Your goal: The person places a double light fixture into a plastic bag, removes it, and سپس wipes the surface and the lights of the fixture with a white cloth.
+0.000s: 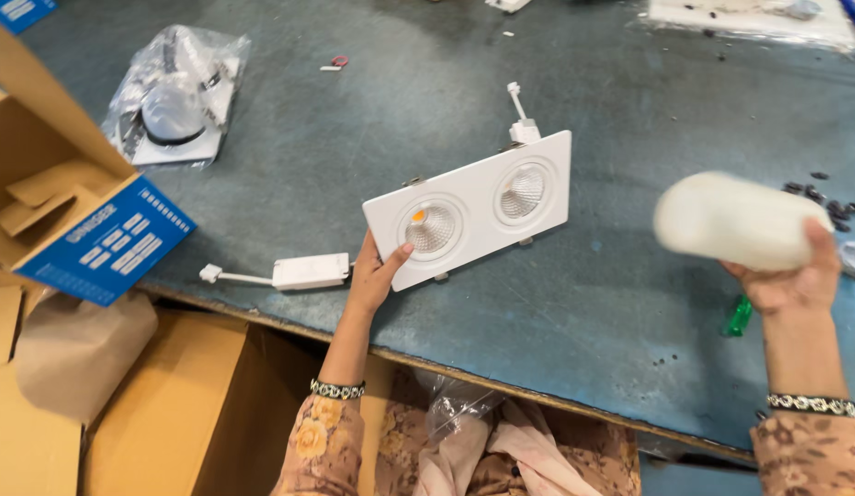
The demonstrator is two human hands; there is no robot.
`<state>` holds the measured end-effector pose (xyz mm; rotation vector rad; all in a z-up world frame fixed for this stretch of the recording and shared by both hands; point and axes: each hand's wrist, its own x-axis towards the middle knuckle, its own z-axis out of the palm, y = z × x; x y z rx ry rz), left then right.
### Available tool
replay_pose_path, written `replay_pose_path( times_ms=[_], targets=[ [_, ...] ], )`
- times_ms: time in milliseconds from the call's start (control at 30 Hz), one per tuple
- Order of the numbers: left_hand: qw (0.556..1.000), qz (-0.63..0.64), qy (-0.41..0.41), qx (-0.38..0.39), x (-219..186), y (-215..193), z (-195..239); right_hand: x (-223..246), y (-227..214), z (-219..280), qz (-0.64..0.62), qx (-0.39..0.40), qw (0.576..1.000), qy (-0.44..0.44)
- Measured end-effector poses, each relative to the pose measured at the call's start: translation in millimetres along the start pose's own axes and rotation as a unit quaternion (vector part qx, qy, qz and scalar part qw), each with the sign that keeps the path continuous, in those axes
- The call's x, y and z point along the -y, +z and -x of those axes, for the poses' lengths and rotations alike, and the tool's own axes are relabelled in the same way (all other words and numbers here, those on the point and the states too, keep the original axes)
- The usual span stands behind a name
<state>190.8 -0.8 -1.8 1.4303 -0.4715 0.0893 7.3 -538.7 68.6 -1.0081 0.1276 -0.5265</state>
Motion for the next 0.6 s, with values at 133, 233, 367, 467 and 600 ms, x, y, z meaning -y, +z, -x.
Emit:
replay_pose_path(
  times_ms=[133,233,367,467,600],
  targets=[
    [1.0,-0.011,0.008,0.004,-3,-2,5,11,22,8,0.042,0.031,0.998,-0.026],
    [1.0,0.005,0.012,0.006,-7,2,1,21,44,12,0.086,0.012,0.995,-0.045],
    [1.0,0.0,0.009,0.009,-6,1,0,29,50,11,0.206,-0.036,0.975,-0.07],
    [1.0,-0.006,-0.011,0.003,-6,2,2,39,51,5,0.473,0.014,0.86,-0.191],
    [1.0,-0.017,0.009,0.012,-7,2,2,36,86,4,0.707,0.003,0.667,-0.235]
  ],
)
